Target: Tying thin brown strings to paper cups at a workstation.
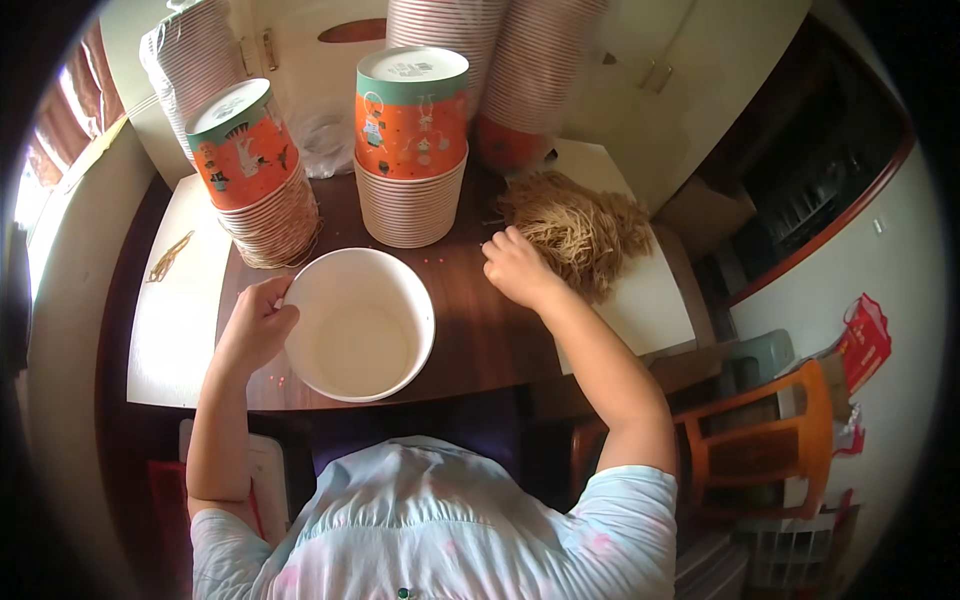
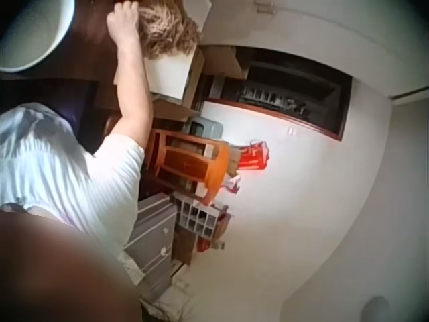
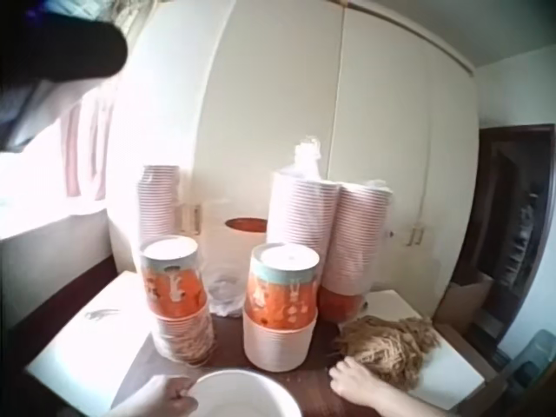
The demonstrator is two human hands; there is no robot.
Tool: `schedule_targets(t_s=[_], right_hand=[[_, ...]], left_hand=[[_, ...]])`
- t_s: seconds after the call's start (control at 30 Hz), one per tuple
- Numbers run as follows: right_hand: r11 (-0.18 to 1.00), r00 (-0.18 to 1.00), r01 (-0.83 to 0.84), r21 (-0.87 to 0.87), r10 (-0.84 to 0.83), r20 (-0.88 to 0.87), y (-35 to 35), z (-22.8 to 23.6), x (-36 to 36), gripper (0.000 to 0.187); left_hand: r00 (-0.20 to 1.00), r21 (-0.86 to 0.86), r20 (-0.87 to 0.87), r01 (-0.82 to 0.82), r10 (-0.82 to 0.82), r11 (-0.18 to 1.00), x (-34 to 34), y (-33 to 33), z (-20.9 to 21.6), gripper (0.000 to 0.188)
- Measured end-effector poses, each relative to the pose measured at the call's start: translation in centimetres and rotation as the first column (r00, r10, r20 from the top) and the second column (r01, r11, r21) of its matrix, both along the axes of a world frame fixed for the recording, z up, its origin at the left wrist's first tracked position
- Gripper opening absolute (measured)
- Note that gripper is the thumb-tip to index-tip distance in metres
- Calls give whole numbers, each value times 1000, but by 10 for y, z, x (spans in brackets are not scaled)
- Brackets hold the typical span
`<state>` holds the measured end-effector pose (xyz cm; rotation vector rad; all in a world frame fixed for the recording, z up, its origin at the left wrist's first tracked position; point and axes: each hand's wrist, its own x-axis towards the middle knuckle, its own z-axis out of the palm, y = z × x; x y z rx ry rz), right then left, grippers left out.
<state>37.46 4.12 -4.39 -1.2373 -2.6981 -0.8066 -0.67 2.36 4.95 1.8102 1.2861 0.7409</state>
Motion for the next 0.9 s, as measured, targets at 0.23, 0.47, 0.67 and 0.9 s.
schedule_targets(t_s=[0.23,0.47,0.67,0.9], right_hand=[[974,465,7,-225,-202,-862,13,16,-21,6],[873,-241,-482,77,-48,-969,14,202,-71,10],[850,285,-526,-32,141,-948,-20,253,-169,8],[722,810,-371,-584,-56,-584,-28,118,-198,9]], left_hand=[[996,-18,75,-39,40,999,-8,-7,-14,32],[968,-140,221,-89,119,986,-13,-14,-25,31],[916,-138,391,-42,93,990,-19,-30,-26,31],[839,-235,525,-20,145,972,-24,-38,-37,25]])
